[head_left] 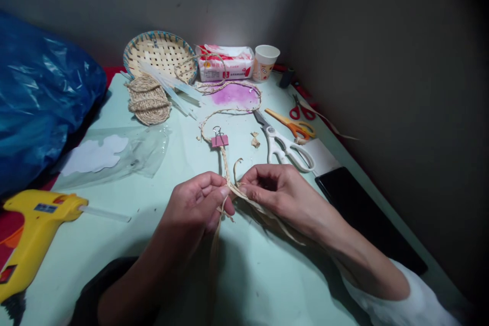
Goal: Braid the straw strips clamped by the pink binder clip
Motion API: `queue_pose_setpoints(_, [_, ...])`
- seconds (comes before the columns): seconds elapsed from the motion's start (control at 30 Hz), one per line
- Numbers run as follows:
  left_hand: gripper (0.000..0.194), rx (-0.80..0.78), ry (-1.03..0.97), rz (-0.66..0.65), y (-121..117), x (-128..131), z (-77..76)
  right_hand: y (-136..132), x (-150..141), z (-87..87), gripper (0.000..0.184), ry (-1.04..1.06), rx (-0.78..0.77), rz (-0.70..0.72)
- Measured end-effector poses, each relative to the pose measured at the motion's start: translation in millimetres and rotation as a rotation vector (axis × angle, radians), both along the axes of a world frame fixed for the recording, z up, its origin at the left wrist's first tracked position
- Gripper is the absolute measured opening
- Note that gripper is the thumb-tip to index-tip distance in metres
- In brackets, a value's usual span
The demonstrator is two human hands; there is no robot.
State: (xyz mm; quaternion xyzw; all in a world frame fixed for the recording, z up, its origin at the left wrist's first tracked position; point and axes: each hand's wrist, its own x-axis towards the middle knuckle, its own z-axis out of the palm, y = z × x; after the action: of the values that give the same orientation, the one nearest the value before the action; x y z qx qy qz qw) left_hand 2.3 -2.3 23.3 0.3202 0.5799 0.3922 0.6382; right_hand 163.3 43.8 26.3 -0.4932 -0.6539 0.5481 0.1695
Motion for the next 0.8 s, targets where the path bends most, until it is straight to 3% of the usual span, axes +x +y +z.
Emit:
queue_pose_setpoints(0.1, [0.020, 0.003, -0.021, 0.002, 0, -1, -1.7, 0, -1, -3.3, 0.020, -0.004, -0.016, -0.006])
queue_pose_setpoints(0.37, [0.017, 0.026, -0.012, -0.042, 2, -2, -7.4, -10, -8, -2.3, 0.027, -0.132, 0.248, 0.113])
queue_pose_setpoints(0.6, [0.017, 0.051, 0.092, -0.039, 2, -1, -13.6, -9, -7, -2.4, 0.013, -0.081, 0.227, 0.087])
queue_pose_setpoints(0.8, [0.016, 0.067, 0.126, -0.037, 1, -1, -13.5, -8, -6, 0.6, 0.014, -0.100, 0.252, 0.080])
